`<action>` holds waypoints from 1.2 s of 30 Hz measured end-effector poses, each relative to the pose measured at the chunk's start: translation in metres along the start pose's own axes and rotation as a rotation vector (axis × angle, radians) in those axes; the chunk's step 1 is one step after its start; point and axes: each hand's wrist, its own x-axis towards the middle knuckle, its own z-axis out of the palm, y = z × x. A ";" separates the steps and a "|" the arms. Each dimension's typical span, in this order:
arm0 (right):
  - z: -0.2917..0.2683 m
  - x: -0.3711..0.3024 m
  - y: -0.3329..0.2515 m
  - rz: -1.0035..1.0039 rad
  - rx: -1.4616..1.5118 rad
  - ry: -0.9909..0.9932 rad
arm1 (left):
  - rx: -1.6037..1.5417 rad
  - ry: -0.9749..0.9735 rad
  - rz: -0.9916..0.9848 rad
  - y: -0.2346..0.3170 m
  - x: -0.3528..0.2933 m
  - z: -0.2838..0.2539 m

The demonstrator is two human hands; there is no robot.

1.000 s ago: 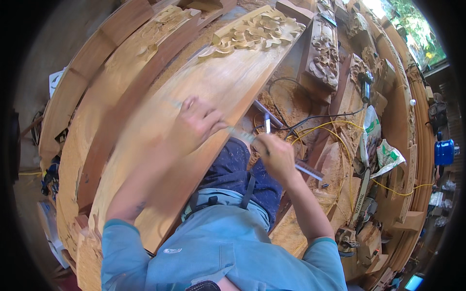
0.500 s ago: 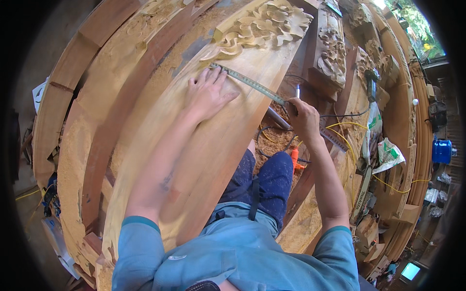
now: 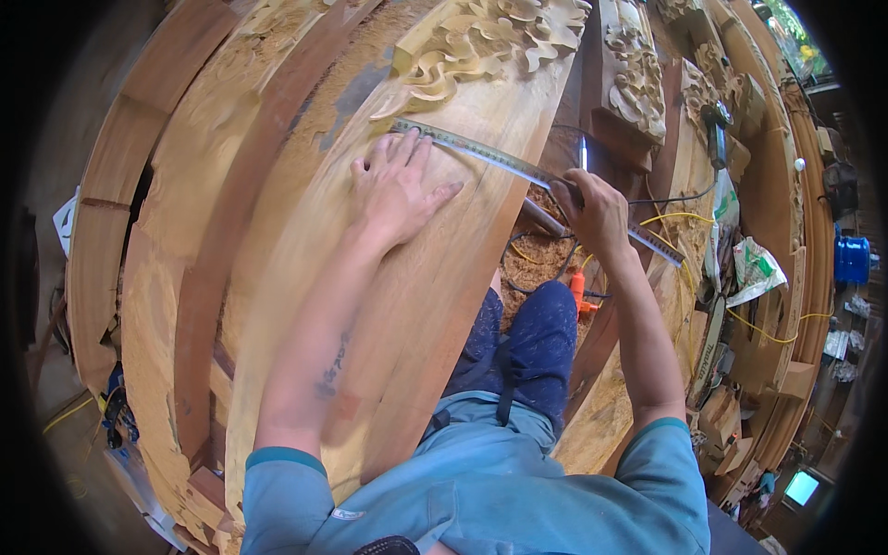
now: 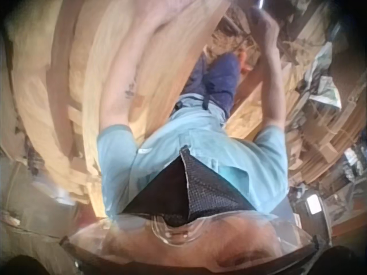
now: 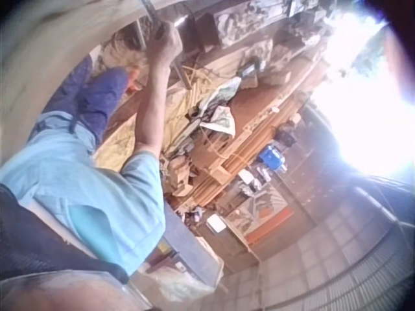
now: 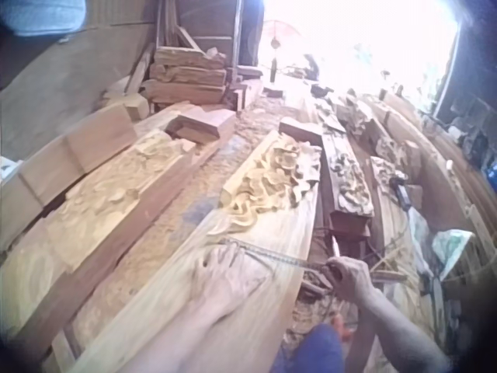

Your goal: The person measures a large wooden board using a tape measure and marks points with a pen. They then use a straight ruler to draw straight lines connecting the marked points on the wood surface.

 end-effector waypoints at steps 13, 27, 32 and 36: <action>0.054 0.037 -0.049 0.053 0.090 0.047 | 0.060 -0.004 -0.012 0.004 0.002 0.002; 0.065 0.036 -0.052 0.043 0.112 0.159 | 0.028 0.049 0.020 -0.002 0.003 0.006; 0.068 0.035 -0.053 0.028 0.161 0.220 | -0.023 0.077 0.025 -0.004 0.006 0.007; 0.069 0.036 -0.051 0.011 0.164 0.229 | 0.008 0.140 0.047 -0.002 0.008 0.007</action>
